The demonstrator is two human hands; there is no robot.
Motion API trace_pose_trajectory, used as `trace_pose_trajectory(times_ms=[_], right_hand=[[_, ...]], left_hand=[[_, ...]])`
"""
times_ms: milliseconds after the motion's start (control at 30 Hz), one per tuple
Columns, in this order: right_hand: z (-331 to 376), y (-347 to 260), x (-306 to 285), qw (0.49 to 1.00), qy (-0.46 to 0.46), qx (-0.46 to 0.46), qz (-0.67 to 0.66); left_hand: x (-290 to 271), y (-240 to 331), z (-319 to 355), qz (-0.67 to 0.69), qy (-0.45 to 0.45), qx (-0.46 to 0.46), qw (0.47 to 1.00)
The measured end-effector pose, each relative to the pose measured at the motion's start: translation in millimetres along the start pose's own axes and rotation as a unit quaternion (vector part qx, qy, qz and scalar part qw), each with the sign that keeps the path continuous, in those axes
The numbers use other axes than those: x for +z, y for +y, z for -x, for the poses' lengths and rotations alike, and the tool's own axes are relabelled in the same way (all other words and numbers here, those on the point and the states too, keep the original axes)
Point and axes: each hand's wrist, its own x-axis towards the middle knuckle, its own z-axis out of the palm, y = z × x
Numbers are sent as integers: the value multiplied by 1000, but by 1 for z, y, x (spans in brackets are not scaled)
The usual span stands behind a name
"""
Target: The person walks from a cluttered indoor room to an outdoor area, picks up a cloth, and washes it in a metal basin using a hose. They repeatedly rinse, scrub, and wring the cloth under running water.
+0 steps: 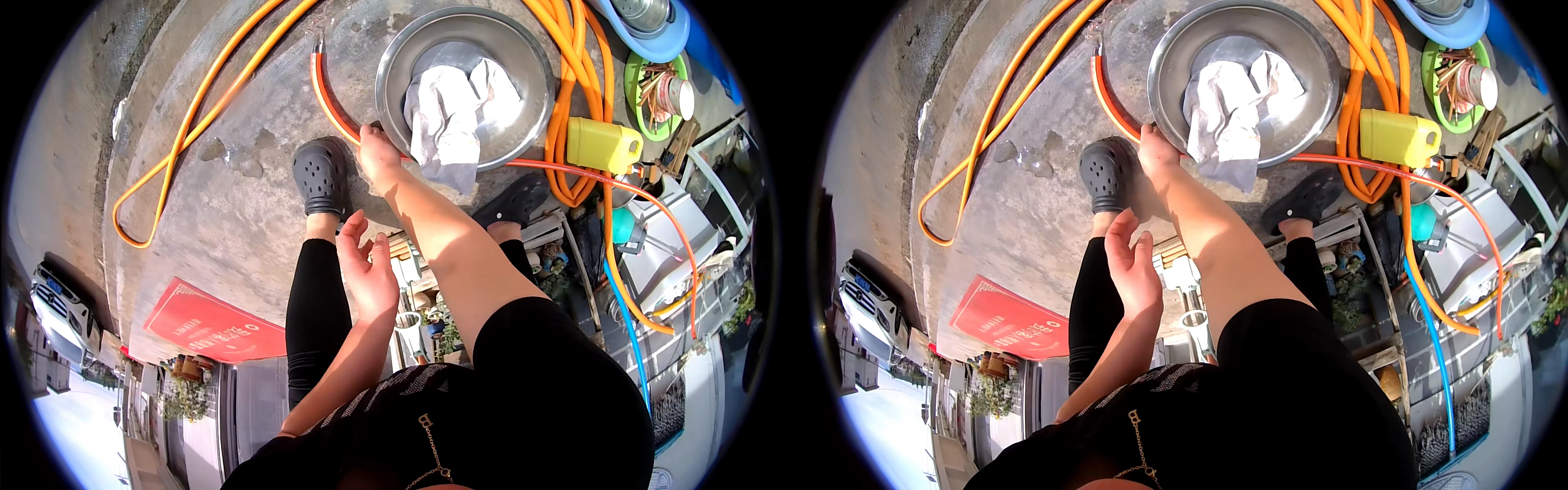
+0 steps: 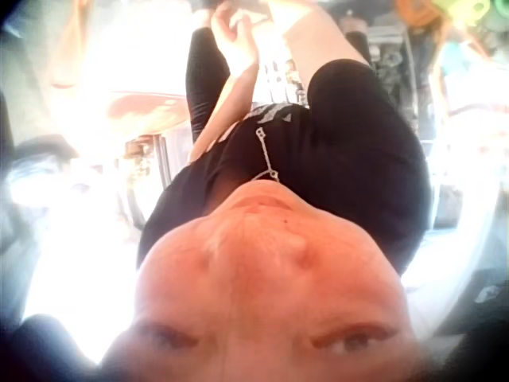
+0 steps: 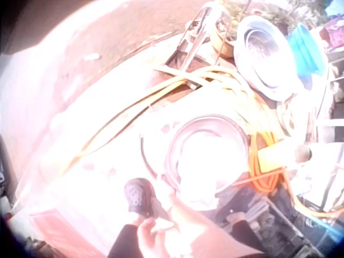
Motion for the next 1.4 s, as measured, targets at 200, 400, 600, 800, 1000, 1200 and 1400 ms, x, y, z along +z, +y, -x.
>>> trace_pose_trajectory(times_ms=[200,400,600,800,1000,1200,1400], right_hand=[[157,2,-126,961,-188,-63,-192],[260,29,-188,903,-297,-33,-307],[132,96,-181,970,145,-55,-187],[7,91,-121,975,146,163,-42],[-19,129,-138,831,51,243,-498],[14,117,-207,496,-27,245,-833],[21,104,-187,465,-74,252,-846]], left_hand=[[-34,-21,-20,-196,41,49,979],[-3,-19,4,-1,-188,-153,970],[18,-18,17,-92,-141,-138,976],[28,-23,15,-104,-134,-96,981],[38,-3,21,-87,-142,-42,985],[55,12,27,-80,-189,-46,978],[59,10,24,-53,-199,-54,977]])
